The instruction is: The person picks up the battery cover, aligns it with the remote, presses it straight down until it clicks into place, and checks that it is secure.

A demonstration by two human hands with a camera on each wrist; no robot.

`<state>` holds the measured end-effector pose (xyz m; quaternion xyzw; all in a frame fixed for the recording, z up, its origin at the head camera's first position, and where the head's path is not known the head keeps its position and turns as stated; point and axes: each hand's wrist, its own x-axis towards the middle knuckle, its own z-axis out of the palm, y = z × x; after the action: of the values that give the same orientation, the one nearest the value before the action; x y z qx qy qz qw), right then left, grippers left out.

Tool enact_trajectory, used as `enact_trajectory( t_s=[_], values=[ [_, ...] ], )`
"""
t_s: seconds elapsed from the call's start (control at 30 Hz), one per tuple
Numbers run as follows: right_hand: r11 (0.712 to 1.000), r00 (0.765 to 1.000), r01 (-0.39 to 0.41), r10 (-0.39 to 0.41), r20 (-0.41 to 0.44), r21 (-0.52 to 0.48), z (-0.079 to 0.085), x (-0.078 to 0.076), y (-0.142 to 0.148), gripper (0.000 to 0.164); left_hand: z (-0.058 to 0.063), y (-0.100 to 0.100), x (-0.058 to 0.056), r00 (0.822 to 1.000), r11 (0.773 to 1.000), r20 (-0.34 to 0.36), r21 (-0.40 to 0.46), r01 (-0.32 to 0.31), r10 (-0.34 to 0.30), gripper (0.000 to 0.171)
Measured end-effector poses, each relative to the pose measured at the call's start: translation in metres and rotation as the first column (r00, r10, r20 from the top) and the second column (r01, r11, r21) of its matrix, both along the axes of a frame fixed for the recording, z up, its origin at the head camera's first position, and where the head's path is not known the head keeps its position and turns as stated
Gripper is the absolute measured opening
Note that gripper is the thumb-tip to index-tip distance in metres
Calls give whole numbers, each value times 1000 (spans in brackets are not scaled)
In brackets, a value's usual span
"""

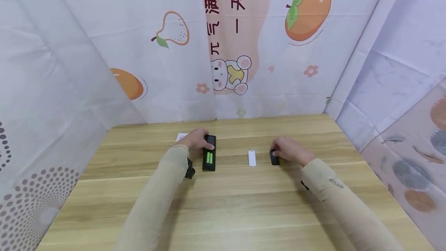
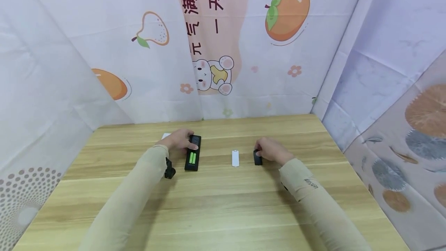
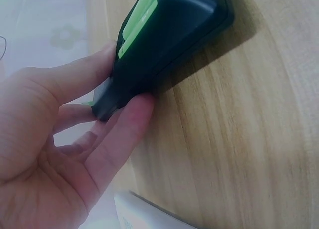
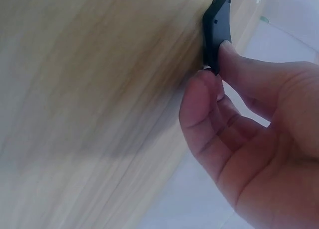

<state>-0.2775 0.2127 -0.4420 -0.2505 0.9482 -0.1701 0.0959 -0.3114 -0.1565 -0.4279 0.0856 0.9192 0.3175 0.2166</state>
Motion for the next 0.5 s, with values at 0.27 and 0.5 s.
enact_trajectory(
  t_s=[0.27,0.5],
  values=[
    [1000,999,28,-28,41,-6,0,-1,-3,5,-3,-3,1,1000,999,13,41,7,-8,68],
    [995,989,66,-56,138,-68,-1,0,-2,7,-2,-3,-1,999,999,28,34,23,-24,66]
  ],
)
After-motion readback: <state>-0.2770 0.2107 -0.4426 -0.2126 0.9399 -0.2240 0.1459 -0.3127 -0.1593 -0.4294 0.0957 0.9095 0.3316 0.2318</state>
